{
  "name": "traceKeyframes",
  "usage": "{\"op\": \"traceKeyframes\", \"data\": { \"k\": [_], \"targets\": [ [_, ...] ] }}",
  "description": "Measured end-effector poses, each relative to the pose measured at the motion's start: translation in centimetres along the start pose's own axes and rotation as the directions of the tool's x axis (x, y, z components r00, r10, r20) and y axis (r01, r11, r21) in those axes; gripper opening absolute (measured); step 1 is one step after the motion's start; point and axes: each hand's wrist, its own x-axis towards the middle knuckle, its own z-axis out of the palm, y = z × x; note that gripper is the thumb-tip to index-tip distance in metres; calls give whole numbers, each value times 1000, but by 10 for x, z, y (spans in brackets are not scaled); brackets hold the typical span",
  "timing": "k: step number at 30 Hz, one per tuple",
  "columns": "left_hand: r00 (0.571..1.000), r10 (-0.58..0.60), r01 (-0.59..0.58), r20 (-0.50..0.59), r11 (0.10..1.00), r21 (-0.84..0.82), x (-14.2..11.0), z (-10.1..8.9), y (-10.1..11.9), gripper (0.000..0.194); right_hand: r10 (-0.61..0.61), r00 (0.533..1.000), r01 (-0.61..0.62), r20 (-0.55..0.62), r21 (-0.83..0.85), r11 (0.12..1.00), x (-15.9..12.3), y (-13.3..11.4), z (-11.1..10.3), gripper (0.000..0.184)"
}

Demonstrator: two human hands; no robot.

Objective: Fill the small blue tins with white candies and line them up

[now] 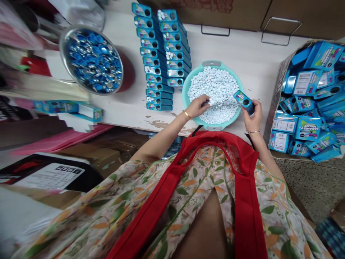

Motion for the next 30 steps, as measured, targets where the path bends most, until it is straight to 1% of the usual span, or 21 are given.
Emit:
{"op": "traceKeyframes", "data": {
  "k": [2, 5, 7, 10, 13, 16, 20, 24, 27, 29, 30],
  "targets": [
    [996, 92, -92, -14, 995, 39, -12, -25, 10, 27, -46, 998, 48, 41, -42, 998, 1, -5, 2, 48],
    [980, 197, -196, 7, 973, 118, -26, -60, 34, 31, -137, 984, 148, 119, -92, 985, 3, -15, 11, 39],
    [973, 225, -229, 42, 955, 186, -30, -78, 55, 31, -189, 966, 208, 177, -100, 973, 4, -21, 20, 37],
    [971, 211, -236, 110, 921, 312, -30, -92, 85, 29, -212, 941, 241, 265, -82, 967, 5, -27, 32, 37],
    [976, 164, -211, 146, 885, 415, -27, -100, 108, 26, -213, 927, 245, 308, -67, 967, 3, -30, 40, 38],
    [979, 153, -198, 134, 873, 446, -26, -107, 124, 24, -227, 927, 261, 299, -77, 962, 0, -31, 44, 36],
    [973, 173, -223, 150, 865, 448, -26, -114, 139, 23, -221, 932, 254, 287, -83, 964, -2, -31, 44, 35],
    [974, 168, -219, 152, 872, 437, -25, -115, 149, 26, -209, 928, 240, 309, -66, 969, -3, -29, 45, 36],
    [975, 171, -216, 141, 878, 428, -27, -113, 146, 28, -220, 926, 244, 306, -43, 969, -4, -27, 47, 35],
    [979, 176, -203, 103, 884, 422, -29, -111, 131, 26, -213, 928, 236, 306, -37, 971, -5, -26, 46, 35],
    [984, 168, -180, 65, 890, 419, -30, -110, 118, 24, -204, 929, 226, 310, -35, 974, -5, -26, 45, 36]
  ]
}}
